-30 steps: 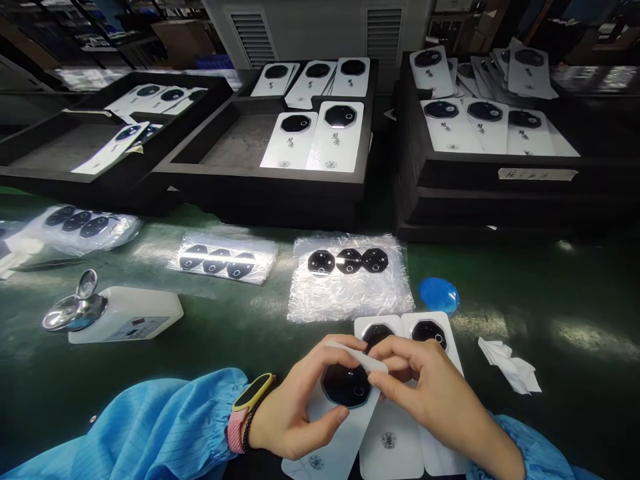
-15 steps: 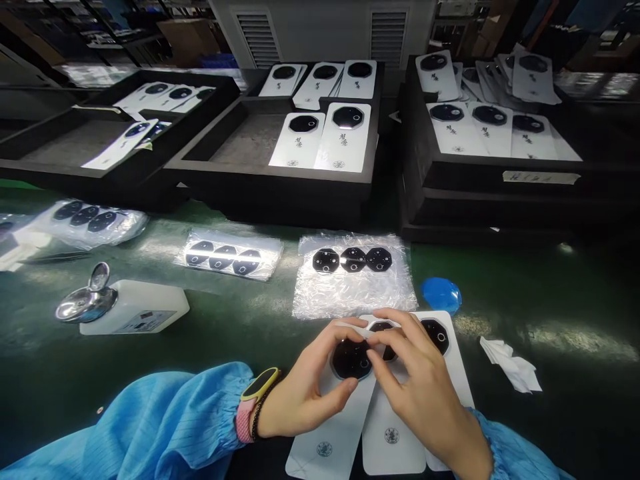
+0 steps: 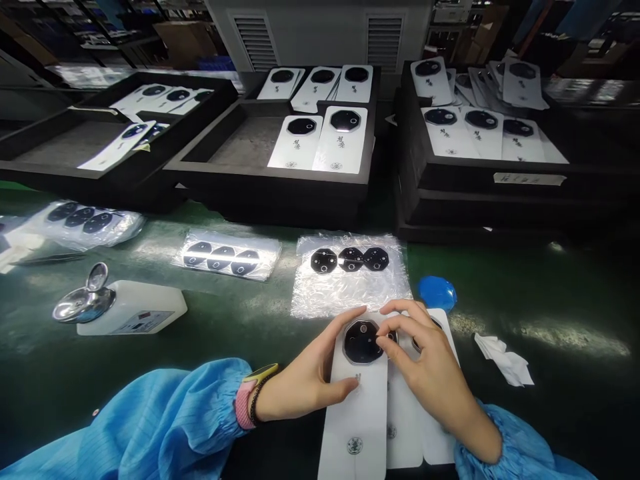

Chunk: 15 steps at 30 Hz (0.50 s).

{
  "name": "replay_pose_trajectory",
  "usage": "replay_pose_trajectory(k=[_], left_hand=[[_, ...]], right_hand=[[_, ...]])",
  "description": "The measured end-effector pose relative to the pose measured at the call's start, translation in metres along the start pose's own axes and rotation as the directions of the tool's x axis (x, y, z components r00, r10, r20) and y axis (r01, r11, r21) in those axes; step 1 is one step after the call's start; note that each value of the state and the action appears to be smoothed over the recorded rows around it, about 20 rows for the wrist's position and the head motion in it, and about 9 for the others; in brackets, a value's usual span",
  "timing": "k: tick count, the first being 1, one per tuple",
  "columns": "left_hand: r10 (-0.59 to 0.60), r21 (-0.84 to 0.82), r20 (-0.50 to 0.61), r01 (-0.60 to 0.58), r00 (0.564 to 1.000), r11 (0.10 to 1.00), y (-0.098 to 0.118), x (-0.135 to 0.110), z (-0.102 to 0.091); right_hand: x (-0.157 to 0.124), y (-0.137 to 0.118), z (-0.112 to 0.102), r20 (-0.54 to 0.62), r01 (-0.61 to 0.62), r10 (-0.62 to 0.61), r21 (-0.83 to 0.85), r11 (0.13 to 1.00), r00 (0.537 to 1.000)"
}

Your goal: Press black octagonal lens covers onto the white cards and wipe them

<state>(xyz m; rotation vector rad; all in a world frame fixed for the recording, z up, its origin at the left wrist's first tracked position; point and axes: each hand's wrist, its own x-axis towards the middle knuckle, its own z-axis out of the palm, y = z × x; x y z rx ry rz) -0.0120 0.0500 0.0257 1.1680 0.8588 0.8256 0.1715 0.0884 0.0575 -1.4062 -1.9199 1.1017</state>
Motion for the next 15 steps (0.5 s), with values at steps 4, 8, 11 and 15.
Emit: replay_pose_trajectory(k=[4, 8, 11, 15], left_hand=[[-0.026, 0.083, -0.005, 0.026, 1.000, 0.996, 0.0024, -0.0004, -0.0005], [-0.006, 0.135, -0.006, 0.007, 1.000, 0.991, 0.0061, -0.0009, -0.0007], [-0.017, 0.154, -0.007, 0.018, 1.000, 0.988, 0.0067, -0.0003, -0.0009], [-0.008, 0.152, -0.003, 0.008, 1.000, 0.988, 0.0064, 0.0006, -0.0008]], right_hand=[[0.0005, -0.0022, -0.0008, 0.066, 0.024, -0.027, 0.045, 0.999, 0.997], [-0.0012, -0.0034, 0.0005, 0.053, 0.051, -0.051, 0.007, 0.999, 0.997], [-0.0033, -0.0049, 0.0012, 0.038, 0.097, -0.096, -0.040, 0.994, 0.995], [-0.0048, -0.0070, 0.0017, 0.018, 0.084, -0.083, -0.036, 0.996, 0.996]])
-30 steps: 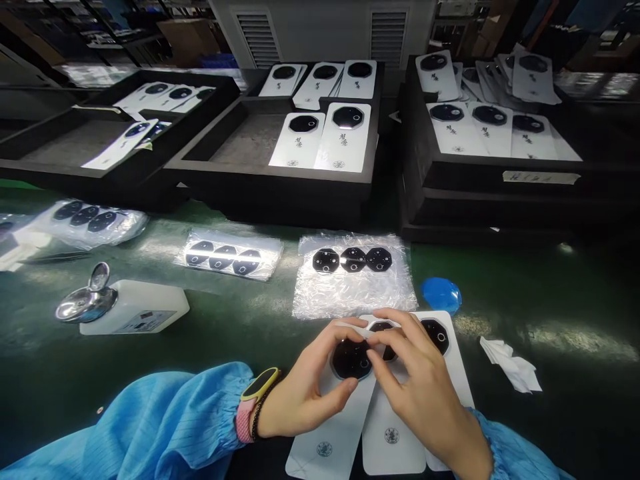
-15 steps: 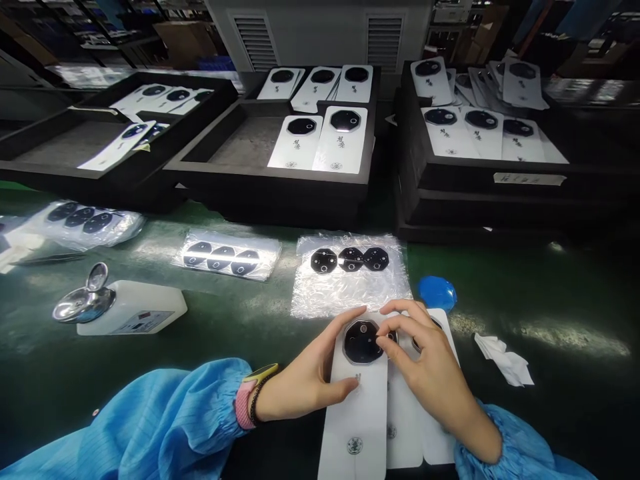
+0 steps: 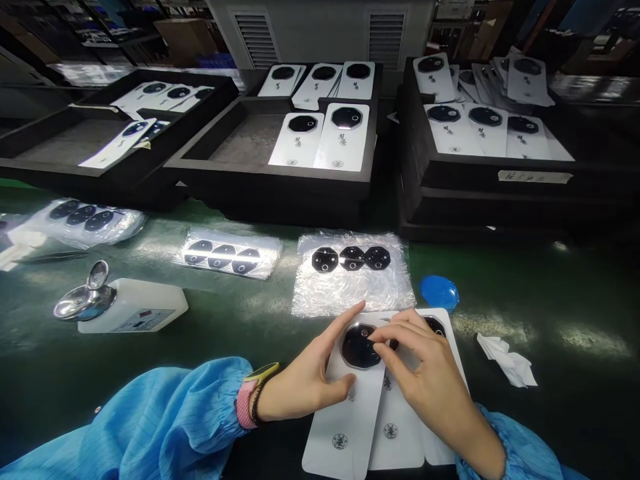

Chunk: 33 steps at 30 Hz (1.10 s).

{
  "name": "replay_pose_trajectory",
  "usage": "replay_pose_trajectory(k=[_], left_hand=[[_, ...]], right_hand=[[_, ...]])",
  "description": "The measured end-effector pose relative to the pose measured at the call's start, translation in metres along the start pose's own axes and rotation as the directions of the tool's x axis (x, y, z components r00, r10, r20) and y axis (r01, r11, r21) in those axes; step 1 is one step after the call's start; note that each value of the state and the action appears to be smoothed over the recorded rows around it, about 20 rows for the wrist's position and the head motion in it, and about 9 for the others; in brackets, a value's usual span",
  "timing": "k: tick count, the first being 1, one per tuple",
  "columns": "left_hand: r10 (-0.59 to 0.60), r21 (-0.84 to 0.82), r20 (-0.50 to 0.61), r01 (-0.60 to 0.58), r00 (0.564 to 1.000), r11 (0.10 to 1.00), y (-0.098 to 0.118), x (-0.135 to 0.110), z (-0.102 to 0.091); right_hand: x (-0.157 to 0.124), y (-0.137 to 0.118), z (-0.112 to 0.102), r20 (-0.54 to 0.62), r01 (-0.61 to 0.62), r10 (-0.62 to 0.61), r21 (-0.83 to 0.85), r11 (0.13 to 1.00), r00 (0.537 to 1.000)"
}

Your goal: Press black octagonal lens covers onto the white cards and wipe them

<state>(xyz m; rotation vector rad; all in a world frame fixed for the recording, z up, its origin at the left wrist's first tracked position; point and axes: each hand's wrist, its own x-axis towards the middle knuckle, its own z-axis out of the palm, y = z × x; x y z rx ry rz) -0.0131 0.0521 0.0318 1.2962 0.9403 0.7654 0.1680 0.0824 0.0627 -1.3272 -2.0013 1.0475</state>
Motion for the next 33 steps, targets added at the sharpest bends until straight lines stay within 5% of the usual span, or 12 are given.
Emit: replay_pose_trajectory(k=[14, 23, 33], left_hand=[[-0.004, -0.052, -0.016, 0.003, 1.000, 0.999, 0.000, 0.000, 0.000], [-0.064, -0.090, 0.015, 0.065, 0.998, 0.994, -0.003, 0.002, -0.001], [-0.063, -0.116, 0.023, 0.066, 0.998, 0.991, -0.005, 0.002, -0.001]], right_hand=[[0.000, 0.000, 0.000, -0.044, -0.091, 0.094, 0.054, 0.994, 0.995], [0.010, 0.000, -0.007, 0.015, -0.286, 0.289, 0.200, 0.937, 0.957], [0.011, 0.002, 0.005, 0.037, -0.291, 0.289, 0.186, 0.938, 0.957]])
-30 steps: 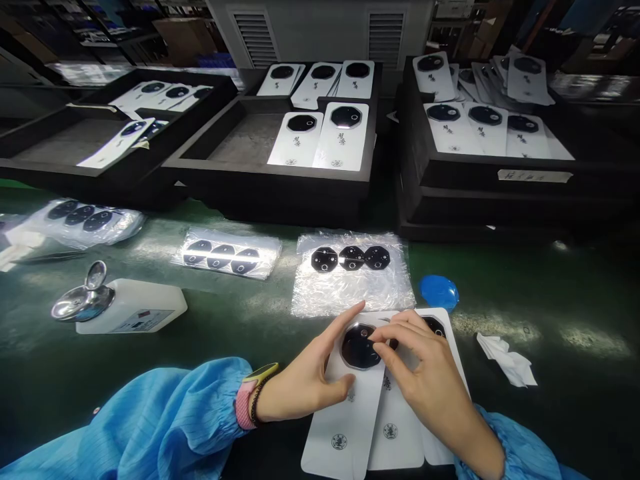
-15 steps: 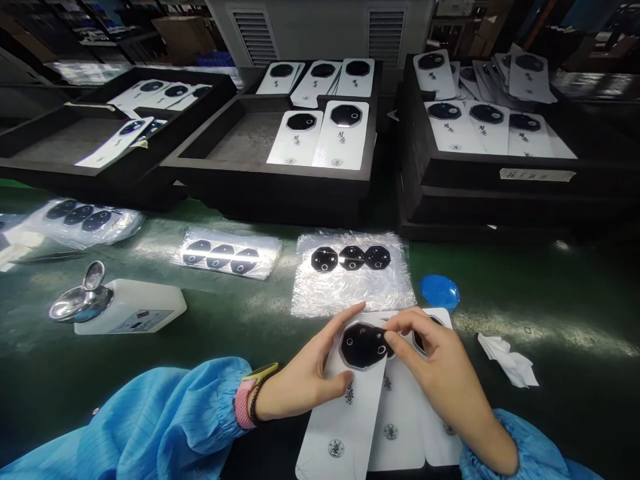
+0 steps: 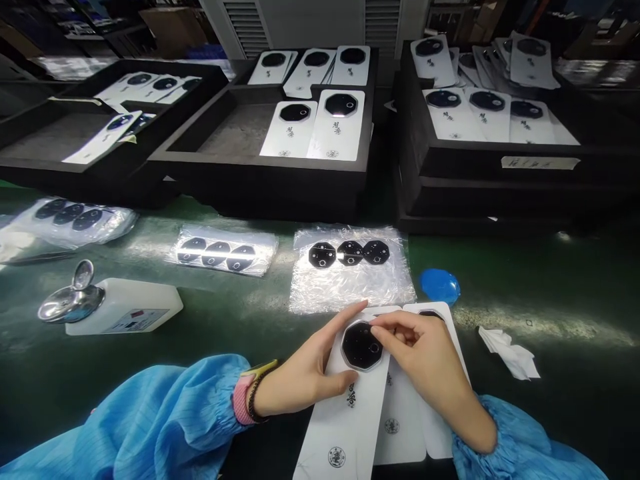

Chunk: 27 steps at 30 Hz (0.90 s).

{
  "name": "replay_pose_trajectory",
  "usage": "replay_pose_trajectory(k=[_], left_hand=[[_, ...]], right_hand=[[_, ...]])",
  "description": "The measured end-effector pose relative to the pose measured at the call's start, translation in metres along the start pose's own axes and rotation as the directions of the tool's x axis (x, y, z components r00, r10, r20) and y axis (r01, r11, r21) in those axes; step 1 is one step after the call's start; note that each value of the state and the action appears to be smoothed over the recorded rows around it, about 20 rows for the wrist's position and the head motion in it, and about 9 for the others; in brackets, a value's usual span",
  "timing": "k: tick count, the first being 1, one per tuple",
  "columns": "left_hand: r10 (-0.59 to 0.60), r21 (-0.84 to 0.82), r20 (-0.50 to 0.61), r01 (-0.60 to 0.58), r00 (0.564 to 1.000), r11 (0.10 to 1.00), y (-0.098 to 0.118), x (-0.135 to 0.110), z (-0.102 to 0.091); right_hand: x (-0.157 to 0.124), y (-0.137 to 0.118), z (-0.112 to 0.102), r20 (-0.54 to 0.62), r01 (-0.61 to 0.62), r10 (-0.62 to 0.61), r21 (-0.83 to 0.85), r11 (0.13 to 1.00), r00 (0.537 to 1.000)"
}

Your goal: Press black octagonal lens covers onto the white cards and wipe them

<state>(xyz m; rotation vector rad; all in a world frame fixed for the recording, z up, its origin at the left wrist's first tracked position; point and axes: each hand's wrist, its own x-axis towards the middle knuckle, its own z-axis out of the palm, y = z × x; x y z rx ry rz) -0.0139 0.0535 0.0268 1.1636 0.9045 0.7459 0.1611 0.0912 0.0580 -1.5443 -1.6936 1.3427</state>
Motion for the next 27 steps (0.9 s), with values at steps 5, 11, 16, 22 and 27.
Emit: replay_pose_trajectory(k=[5, 11, 16, 22, 27], left_hand=[[0.019, -0.018, 0.008, -0.019, 1.000, 1.000, 0.0009, 0.0006, 0.0006], [0.024, -0.001, 0.000, -0.024, 1.000, 1.000, 0.0014, 0.0004, 0.0008], [0.016, 0.016, 0.006, -0.016, 1.000, 1.000, 0.0015, 0.0000, 0.0006], [0.017, 0.006, 0.010, -0.017, 1.000, 1.000, 0.0033, -0.0005, 0.0010], [0.033, -0.007, 0.012, -0.032, 0.999, 0.999, 0.0032, -0.0010, 0.0010]], right_hand=[[-0.0001, -0.0002, -0.0007, -0.006, -0.009, 0.009, -0.005, 1.000, 1.000], [-0.0005, -0.0016, 0.0013, -0.024, -0.012, 0.012, 0.012, 1.000, 1.000], [-0.0007, -0.0035, 0.0022, -0.053, 0.026, -0.026, -0.008, 1.000, 0.998], [-0.0030, -0.0036, 0.0031, -0.089, 0.075, -0.079, -0.044, 0.996, 0.993], [-0.0021, -0.0030, 0.0033, -0.092, 0.096, -0.101, -0.052, 0.994, 0.991]])
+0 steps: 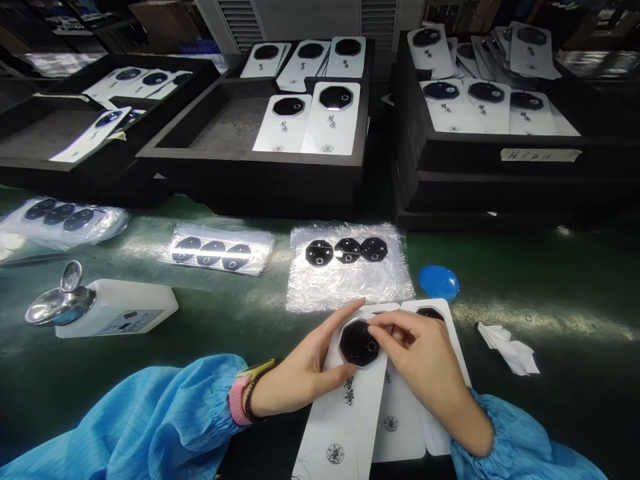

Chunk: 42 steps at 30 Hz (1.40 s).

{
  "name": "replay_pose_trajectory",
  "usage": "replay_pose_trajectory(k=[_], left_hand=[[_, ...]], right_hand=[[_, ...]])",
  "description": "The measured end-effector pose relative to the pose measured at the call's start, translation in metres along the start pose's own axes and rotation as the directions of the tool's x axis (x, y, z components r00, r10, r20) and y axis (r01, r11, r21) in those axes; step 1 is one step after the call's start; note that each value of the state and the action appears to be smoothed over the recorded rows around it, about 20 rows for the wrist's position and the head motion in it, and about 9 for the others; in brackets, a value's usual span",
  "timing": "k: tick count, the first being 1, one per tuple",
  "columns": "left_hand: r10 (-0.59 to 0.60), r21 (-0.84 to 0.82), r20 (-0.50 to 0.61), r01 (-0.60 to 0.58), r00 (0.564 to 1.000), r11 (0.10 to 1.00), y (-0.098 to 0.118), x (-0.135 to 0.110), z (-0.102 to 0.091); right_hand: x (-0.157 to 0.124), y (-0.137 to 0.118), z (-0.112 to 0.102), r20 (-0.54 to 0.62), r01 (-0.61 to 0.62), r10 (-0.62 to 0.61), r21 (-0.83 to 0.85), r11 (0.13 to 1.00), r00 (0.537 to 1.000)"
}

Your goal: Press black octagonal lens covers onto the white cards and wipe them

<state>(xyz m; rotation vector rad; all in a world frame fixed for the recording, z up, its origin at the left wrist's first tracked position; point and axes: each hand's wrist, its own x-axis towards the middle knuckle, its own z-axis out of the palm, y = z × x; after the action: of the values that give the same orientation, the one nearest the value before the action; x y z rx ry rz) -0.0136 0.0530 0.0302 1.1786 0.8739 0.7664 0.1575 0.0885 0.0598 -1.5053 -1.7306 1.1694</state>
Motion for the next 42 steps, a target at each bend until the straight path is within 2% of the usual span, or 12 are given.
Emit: replay_pose_trajectory(k=[7, 15, 17, 22, 28, 42], left_hand=[[-0.042, 0.035, -0.021, 0.042, 0.999, 0.998, 0.0011, 0.0018, 0.0010], [-0.052, 0.042, -0.003, 0.053, 0.999, 0.998, 0.0012, 0.0013, 0.0012], [-0.061, 0.058, -0.015, 0.062, 0.998, 0.996, 0.0010, 0.0014, 0.0015], [-0.073, 0.076, -0.067, 0.078, 0.995, 0.994, 0.0012, 0.0019, 0.0008], [-0.057, 0.063, -0.057, 0.061, 0.997, 0.996, 0.0004, 0.0012, 0.0005], [-0.051, 0.043, -0.041, 0.053, 0.998, 0.998, 0.0021, 0.0015, 0.0011]], right_hand=[[0.0013, 0.0042, -0.0005, 0.103, -0.095, 0.085, 0.106, 0.990, 0.991], [-0.0012, 0.0041, -0.0022, 0.122, -0.079, 0.064, 0.122, 0.989, 0.990], [-0.0023, 0.0025, -0.0026, 0.104, -0.073, 0.061, 0.116, 0.991, 0.993], [-0.0042, 0.0008, -0.0017, -0.061, -0.020, 0.023, 0.044, 0.999, 0.998], [-0.0014, 0.0033, 0.0013, -0.013, -0.057, 0.058, 0.075, 0.996, 0.998], [-0.0024, 0.0061, 0.0047, -0.022, -0.032, 0.032, -0.009, 0.999, 0.999]])
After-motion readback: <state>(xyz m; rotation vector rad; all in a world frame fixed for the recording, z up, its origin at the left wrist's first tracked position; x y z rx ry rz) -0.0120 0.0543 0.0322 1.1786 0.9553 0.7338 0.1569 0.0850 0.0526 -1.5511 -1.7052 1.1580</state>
